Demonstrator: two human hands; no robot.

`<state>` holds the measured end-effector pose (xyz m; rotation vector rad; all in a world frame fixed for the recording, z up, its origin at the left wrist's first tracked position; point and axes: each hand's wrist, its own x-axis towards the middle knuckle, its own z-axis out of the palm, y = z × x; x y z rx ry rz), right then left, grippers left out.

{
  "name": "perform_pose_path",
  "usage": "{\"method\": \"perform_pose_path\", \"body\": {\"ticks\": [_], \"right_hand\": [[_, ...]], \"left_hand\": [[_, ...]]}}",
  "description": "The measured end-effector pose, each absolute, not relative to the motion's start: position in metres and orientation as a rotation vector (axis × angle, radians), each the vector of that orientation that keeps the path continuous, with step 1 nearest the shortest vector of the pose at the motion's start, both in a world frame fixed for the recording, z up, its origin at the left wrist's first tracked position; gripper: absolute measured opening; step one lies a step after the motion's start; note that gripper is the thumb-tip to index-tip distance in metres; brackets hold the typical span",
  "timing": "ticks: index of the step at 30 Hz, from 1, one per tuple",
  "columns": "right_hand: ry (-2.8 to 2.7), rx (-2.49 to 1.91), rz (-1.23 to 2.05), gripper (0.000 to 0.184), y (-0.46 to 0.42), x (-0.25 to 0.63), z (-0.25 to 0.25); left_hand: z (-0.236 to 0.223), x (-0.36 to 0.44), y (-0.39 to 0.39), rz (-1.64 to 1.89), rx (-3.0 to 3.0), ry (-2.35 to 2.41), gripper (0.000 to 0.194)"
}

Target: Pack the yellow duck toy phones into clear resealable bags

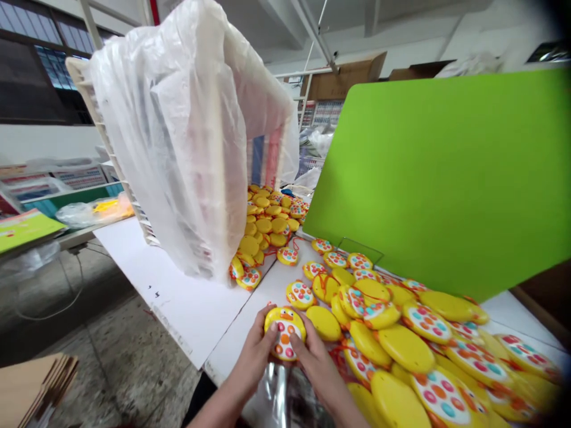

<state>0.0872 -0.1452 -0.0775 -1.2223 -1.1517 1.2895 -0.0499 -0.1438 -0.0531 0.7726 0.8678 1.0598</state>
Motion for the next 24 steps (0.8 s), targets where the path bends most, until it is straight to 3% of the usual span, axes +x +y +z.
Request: {"method": "perform_pose_path", "body": {"ticks": [7, 12, 15, 19, 24], "right_hand": [[-1.278, -1.343, 0.948, 0.051, -0.142, 0.133, -0.071], [-1.166, -1.667, 0.190, 0.059, -0.130, 0.219, -0.045], [-1.171, -1.746, -0.062, 0.064, -0.131, 0.246, -0.039], [-1.382, -1.699, -0.116, 0.048, -0.146, 0.230, -0.049], [-1.768, -1.577, 0.043, 0.028, -0.172, 0.180, -0.077]], "left_hand": [[-0.068, -0.043, -0.132, 0.907, 1.182, 0.857, 0.073], [-0.072, -0.045, -0.097, 0.850, 1.455, 1.077, 0.051], [-0.071, -0.043, -0.083, 0.815, 1.650, 1.158, 0.037], [-0.066, -0.036, -0.087, 0.646, 1.967, 1.249, 0.027], [-0.072, -0.031, -0.099, 0.355, 2.262, 1.248, 0.031]]}}
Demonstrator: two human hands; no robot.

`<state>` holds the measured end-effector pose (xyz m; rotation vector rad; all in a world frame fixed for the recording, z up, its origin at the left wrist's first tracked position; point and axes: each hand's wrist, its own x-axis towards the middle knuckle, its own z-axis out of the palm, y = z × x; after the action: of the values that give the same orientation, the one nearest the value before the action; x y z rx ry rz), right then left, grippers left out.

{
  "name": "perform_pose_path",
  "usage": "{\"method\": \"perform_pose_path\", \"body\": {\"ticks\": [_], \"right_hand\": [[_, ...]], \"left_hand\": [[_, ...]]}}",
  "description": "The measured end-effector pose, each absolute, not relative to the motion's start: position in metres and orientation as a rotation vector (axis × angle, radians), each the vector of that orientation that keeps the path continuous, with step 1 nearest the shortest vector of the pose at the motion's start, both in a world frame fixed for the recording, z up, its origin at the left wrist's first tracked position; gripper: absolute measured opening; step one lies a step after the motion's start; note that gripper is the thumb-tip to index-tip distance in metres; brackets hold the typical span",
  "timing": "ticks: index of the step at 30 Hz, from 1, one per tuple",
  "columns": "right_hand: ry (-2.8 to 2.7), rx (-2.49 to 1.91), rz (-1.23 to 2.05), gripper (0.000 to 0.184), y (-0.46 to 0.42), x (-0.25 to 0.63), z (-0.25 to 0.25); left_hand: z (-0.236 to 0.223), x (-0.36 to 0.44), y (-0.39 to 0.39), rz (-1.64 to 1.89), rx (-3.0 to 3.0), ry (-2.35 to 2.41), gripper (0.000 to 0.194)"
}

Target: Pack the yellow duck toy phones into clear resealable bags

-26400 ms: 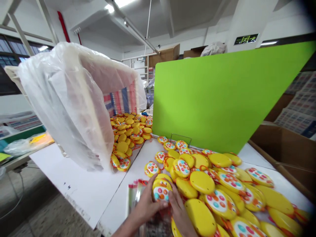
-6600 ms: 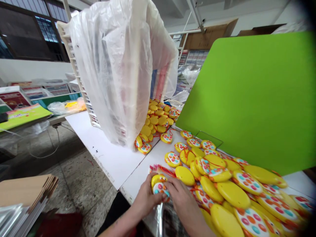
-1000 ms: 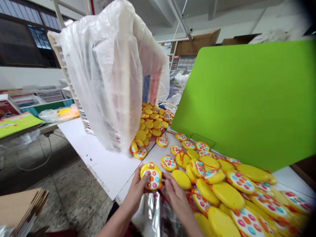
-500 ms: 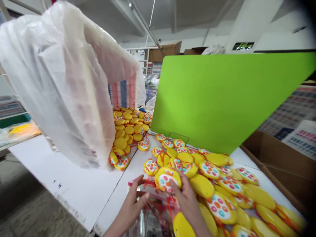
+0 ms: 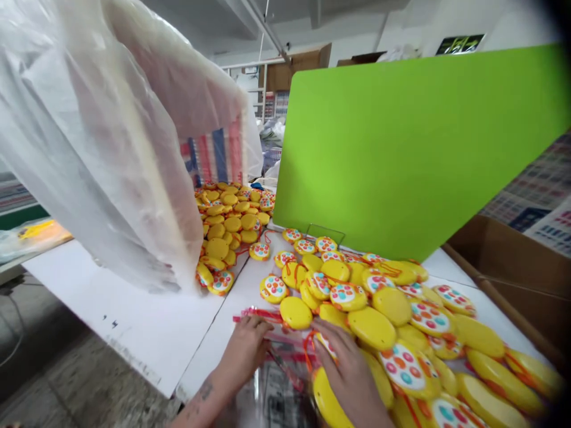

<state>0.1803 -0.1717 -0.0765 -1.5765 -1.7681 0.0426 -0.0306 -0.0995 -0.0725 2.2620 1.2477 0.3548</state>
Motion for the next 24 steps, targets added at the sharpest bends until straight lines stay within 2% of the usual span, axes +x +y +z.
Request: {"method": "perform_pose_path", "body": {"ticks": [7, 10, 14, 20, 24], "right_hand": [[-2.038, -1.516, 0.067, 0.027, -0.187, 0.137, -0.097], [-2.029, -1.480, 0.000, 0.028, -0.192, 0.141, -0.097], [-1.982, -1.493, -0.067, 0.026, -0.198, 0.151, -0.095], [-2.019, -1.414, -0.041, 0.025, -0.197, 0.142, -0.091], [-2.064, -1.374, 0.091, 0.027, -0.195, 0.134, -0.089]], "left_hand": [[-0.102, -0.029, -0.112, 0.259, 2.518, 1.229, 0.013], [-0.096, -0.042, -0.111, 0.353, 2.519, 1.336, 0.014], [-0.086, -0.081, -0.106, 0.429, 2.310, 1.725, 0.022], [-0.086, -0.119, -0.115, 0.080, 2.202, 2.122, 0.030], [-0.083, -0.113, -0.123, 0.122, 2.248, 2.139, 0.026]]}}
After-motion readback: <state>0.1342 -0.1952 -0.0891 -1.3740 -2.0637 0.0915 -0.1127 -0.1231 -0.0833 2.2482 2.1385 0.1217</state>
